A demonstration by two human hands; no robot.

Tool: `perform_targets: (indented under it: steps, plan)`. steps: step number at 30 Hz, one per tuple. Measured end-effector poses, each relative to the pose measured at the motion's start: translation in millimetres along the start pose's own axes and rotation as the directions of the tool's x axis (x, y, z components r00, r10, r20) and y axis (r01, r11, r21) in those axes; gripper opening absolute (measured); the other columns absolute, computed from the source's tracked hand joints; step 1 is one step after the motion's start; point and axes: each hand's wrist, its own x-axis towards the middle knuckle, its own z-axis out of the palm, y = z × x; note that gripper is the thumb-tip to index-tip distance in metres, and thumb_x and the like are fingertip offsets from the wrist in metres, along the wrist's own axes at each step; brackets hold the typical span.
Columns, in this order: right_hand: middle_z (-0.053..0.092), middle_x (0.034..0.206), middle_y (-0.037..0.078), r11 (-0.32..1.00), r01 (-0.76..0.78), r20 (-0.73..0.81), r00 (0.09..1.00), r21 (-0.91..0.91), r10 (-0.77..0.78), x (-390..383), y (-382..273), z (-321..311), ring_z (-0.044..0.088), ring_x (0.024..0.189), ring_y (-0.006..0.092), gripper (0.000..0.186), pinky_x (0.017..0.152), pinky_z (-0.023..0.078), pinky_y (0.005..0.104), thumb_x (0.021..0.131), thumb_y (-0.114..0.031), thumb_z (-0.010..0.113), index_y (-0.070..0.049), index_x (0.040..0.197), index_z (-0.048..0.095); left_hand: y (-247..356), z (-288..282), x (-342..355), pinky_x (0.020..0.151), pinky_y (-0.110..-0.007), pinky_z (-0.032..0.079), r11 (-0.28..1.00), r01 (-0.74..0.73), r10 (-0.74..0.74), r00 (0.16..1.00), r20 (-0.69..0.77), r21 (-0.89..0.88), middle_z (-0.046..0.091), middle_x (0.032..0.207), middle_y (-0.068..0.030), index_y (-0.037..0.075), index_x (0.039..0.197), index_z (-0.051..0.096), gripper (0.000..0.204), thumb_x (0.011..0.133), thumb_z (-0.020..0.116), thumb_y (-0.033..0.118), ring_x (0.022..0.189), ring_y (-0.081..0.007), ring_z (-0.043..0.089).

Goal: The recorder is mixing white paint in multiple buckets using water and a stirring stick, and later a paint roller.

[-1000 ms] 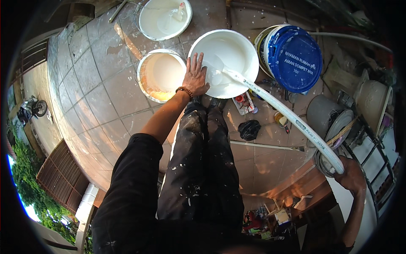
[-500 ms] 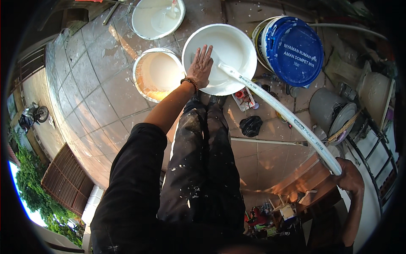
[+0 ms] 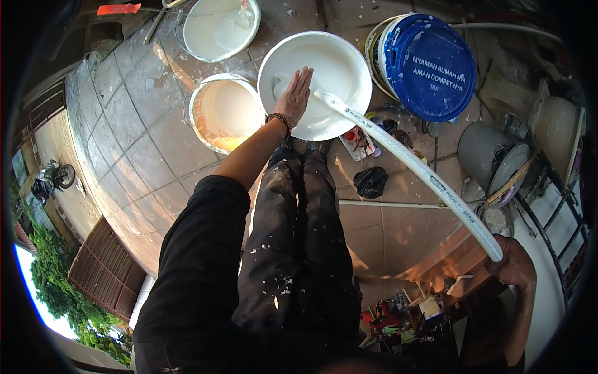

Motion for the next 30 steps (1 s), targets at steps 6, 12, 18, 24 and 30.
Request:
perform_targets:
  steps: [6, 12, 18, 24, 30]
  plan:
    - [0.063, 0.075, 0.013, 1.0, 0.003, 0.003, 1.0, -0.025, -0.003, 1, 0, -2, 0.062, 0.07, 0.0229, 0.026, 0.071, 0.05, 0.0348, 0.068, -0.006, 0.069, -0.001, 0.092, 0.062, -2, -11, 5, 0.125, -0.048, 0.008, 0.996, -0.067, 0.062, 0.996, 0.069, 0.061, 0.021, 0.161, -0.0176, -0.002, 0.139, 0.05, 0.045, 0.101, 0.043, 0.021, 0.151, -0.0346, 0.013]
    - [0.063, 0.075, 0.013, 0.999, 0.041, -0.003, 0.999, 0.009, -0.041, 2, 3, 1, 0.061, 0.07, 0.0232, 0.028, 0.071, 0.05, 0.0348, 0.068, -0.006, 0.069, -0.002, 0.095, 0.063, 0, 0, 6, 0.125, -0.049, 0.007, 0.984, -0.053, 0.053, 0.999, 0.004, 0.168, 0.021, 0.162, -0.0175, -0.001, 0.138, 0.051, 0.046, 0.098, 0.044, 0.021, 0.151, -0.0343, 0.013]
    - [0.062, 0.075, 0.012, 0.999, 0.051, 0.023, 0.998, -0.008, -0.051, 5, 11, 2, 0.061, 0.07, 0.0227, 0.028, 0.072, 0.05, 0.0345, 0.068, -0.005, 0.069, -0.002, 0.095, 0.062, -9, -5, 11, 0.124, -0.05, 0.007, 0.988, -0.085, 0.081, 0.996, 0.035, 0.126, 0.021, 0.162, -0.0171, -0.001, 0.137, 0.052, 0.046, 0.098, 0.044, 0.022, 0.151, -0.0349, 0.012]
    - [0.061, 0.073, 0.009, 0.998, 0.056, 0.026, 0.998, 0.021, -0.057, 11, 19, 10, 0.06, 0.069, 0.0198, 0.027, 0.071, 0.05, 0.0333, 0.068, -0.005, 0.07, -0.001, 0.093, 0.061, -32, -24, 9, 0.123, -0.052, 0.007, 0.999, -0.049, 0.049, 0.998, 0.043, -0.003, 0.015, 0.162, -0.021, -0.003, 0.131, 0.057, 0.053, 0.087, 0.058, 0.028, 0.152, -0.0361, 0.008]
    - [0.059, 0.072, 0.008, 0.995, 0.04, 0.035, 0.998, 0.096, -0.043, 13, 26, 24, 0.06, 0.069, 0.0186, 0.026, 0.07, 0.049, 0.0324, 0.068, -0.004, 0.069, -0.001, 0.092, 0.061, -48, -49, 2, 0.123, -0.053, 0.008, 0.985, -0.003, 0.013, 0.998, 0.059, -0.171, 0.018, 0.161, -0.0237, -0.004, 0.127, 0.059, 0.056, 0.081, 0.064, 0.027, 0.151, -0.0373, 0.009]
